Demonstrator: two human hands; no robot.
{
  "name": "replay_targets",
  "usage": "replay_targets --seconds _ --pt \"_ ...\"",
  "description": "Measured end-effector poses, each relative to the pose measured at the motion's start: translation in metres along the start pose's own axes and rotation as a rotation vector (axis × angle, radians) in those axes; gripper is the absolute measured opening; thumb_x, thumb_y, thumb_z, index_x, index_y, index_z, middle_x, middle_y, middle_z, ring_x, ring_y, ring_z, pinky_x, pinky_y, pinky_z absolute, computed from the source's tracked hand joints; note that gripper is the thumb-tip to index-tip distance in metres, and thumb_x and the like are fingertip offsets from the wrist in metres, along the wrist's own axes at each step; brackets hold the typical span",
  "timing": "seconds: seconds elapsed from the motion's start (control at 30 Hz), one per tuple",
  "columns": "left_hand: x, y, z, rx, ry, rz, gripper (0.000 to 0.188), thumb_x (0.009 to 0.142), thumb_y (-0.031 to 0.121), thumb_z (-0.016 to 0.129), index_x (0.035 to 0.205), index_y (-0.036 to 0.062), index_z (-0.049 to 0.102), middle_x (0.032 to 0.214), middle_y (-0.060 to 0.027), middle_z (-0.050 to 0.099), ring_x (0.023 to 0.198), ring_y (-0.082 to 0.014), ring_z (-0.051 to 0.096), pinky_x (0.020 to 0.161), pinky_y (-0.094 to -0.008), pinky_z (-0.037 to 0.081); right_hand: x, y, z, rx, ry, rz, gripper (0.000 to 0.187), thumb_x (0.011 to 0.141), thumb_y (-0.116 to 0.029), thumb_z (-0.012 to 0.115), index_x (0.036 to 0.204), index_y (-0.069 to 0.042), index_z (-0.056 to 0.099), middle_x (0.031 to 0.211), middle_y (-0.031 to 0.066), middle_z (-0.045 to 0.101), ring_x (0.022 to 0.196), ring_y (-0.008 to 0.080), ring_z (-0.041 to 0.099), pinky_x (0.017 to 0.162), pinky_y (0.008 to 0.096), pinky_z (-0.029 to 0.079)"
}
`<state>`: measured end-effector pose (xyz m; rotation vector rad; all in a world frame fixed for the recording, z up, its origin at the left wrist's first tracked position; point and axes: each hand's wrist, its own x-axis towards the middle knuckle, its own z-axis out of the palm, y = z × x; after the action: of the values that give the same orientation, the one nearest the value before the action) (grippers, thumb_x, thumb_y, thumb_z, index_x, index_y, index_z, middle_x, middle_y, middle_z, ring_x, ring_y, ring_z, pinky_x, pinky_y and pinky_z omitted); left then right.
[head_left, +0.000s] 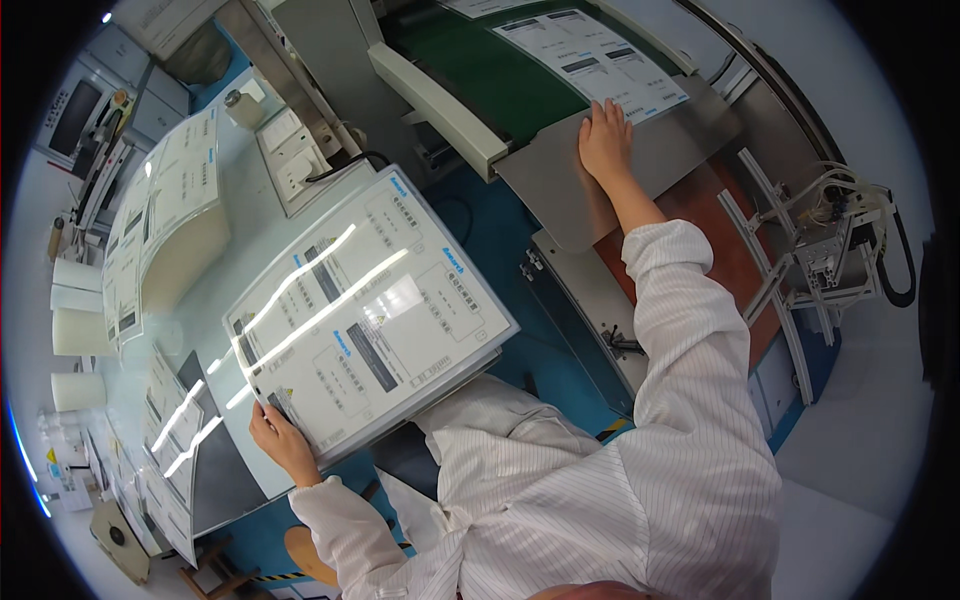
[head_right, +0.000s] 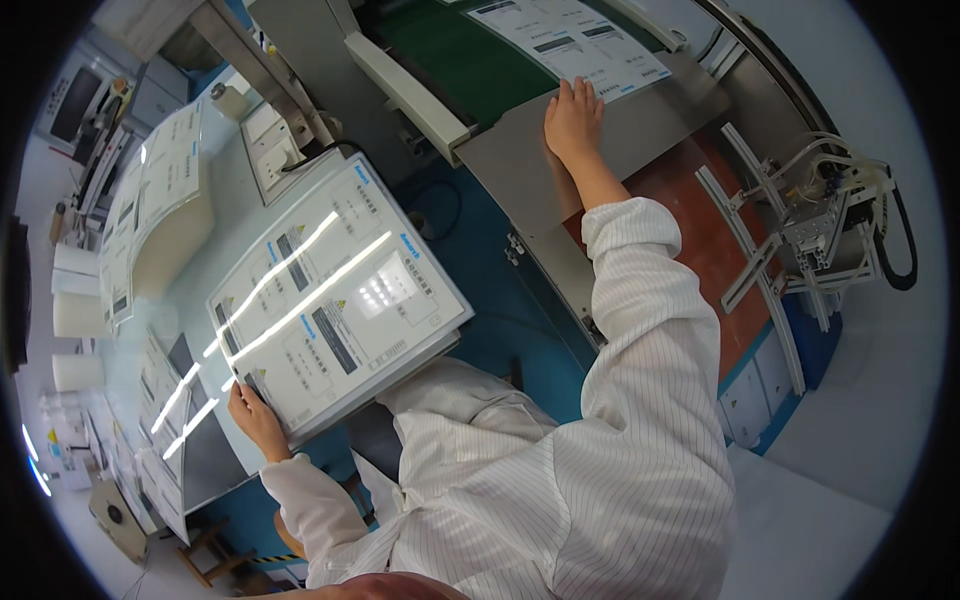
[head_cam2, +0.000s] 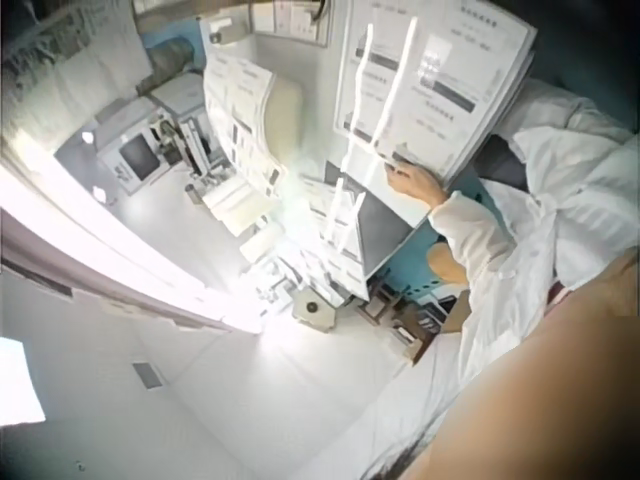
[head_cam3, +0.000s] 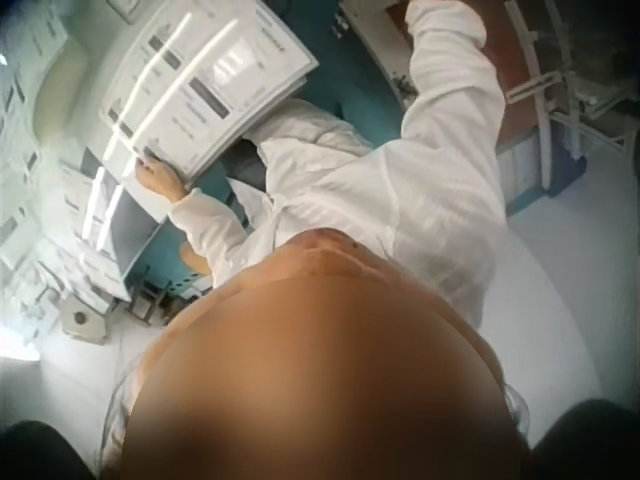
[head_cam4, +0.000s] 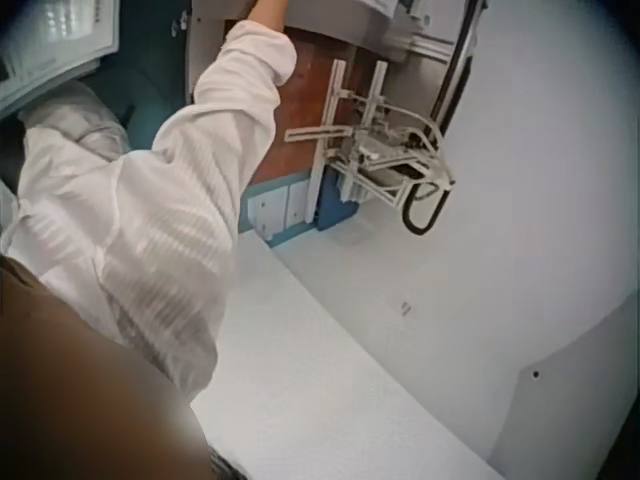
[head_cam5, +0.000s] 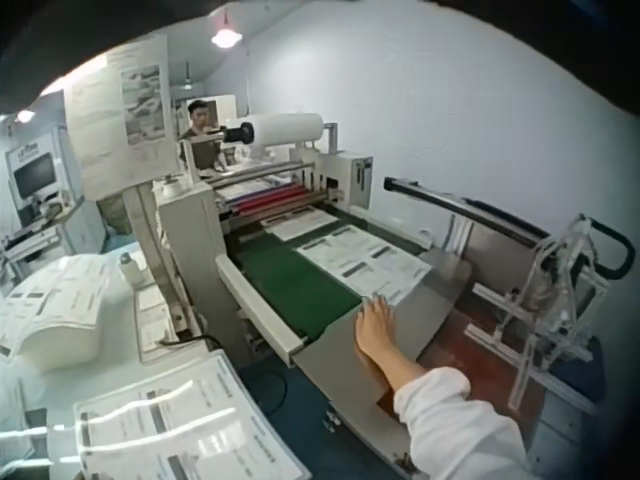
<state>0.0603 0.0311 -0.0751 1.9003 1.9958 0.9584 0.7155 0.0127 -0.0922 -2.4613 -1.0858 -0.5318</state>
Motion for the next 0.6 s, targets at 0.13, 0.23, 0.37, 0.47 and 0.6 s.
replay_targets --seconds 0.13,0.23,0.37,0.47,0.6 --pt "0.001 -0.001 -0.001 0.005 0.001 -0.017 0.038 0.1 0.022 0.044 0.124 -0.0059 0.053 0.116 -0.0201 0.053 0.105 -0.0304 0.052 0.093 -0.0379 0.041 0.015 0.007 0.006 -0.027 0.031 0.118 0.046 0.095 -0.024 0.043 0.134 0.0 0.045 0.143 0.0201 0.04 0.138 0.0352 0.029 0.113 0.052 0.02" --pt "0.003 -0.001 0.002 0.016 -0.009 -0.02 0.038 0.1 0.022 0.044 0.124 -0.0057 0.053 0.116 -0.0198 0.052 0.105 -0.0302 0.052 0.093 -0.0377 0.041 0.023 0.016 0.012 -0.07 0.027 0.14 0.048 0.094 -0.026 0.044 0.135 -0.001 0.045 0.144 0.019 0.041 0.137 0.0351 0.033 0.112 0.0534 0.023" --pt "0.004 -0.003 0.003 0.032 0.047 0.004 0.037 0.099 0.022 0.047 0.122 -0.0049 0.055 0.114 -0.0187 0.054 0.102 -0.0293 0.054 0.09 -0.0363 0.042 0.027 0.015 0.011 -0.067 0.023 0.095 0.048 0.094 -0.026 0.044 0.135 -0.002 0.046 0.144 0.0192 0.042 0.137 0.035 0.033 0.112 0.0523 0.022" --pt "0.002 0.002 0.003 0.035 0.054 -0.003 0.036 0.099 0.022 0.047 0.121 -0.0049 0.056 0.113 -0.0193 0.055 0.102 -0.0301 0.054 0.09 -0.0369 0.042 0.028 0.016 0.007 -0.037 -0.01 0.086 0.048 0.094 -0.025 0.043 0.135 0.0 0.045 0.144 0.0198 0.041 0.138 0.0353 0.031 0.114 0.0509 0.02" --pt "0.001 0.001 0.002 0.042 0.013 -0.028 0.038 0.099 0.022 0.045 0.125 -0.0049 0.053 0.118 -0.0196 0.052 0.109 -0.0317 0.051 0.094 -0.0385 0.041 0.021 0.008 -0.009 -0.117 -0.15 0.238 0.057 0.097 -0.034 0.036 0.144 -0.003 0.033 0.152 0.0182 0.028 0.142 0.0346 0.022 0.115 0.0496 0.014"
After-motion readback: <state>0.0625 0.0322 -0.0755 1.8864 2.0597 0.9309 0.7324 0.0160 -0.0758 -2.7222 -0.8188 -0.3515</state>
